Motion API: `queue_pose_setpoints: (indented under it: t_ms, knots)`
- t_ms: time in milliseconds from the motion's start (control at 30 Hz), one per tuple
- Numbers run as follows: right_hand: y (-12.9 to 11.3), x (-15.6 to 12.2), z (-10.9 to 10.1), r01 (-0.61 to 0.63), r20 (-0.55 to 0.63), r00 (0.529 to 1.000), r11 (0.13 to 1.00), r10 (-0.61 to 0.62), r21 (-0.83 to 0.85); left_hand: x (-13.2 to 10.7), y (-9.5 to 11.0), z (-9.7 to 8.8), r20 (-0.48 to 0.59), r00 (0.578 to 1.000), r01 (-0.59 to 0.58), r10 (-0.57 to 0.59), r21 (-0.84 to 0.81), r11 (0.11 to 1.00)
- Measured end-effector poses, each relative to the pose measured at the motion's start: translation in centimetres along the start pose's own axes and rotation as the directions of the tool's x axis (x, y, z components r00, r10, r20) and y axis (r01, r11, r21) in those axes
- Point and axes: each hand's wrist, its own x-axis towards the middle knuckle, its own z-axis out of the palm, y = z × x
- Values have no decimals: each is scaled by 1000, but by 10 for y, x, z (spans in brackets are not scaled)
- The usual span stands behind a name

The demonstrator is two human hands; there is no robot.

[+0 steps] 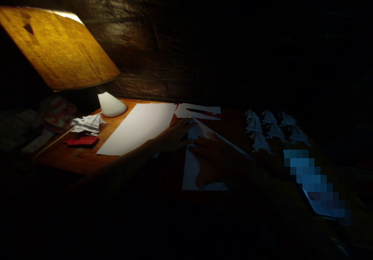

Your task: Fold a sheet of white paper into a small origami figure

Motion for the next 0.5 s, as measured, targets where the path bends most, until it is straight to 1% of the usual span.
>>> queue_pose_setpoints:
  t_ms: [267, 500]
  knots:
    - [3, -2, 4, -12, -5, 1000, 1000, 12, -3, 1, 0, 0, -6, 1000, -9, 9, -3, 1000]
    - [13, -3, 13, -1, -21, 1000, 1000, 1, -31, 0, -2, -1, -3, 1000, -18, 18, 8, 1000]
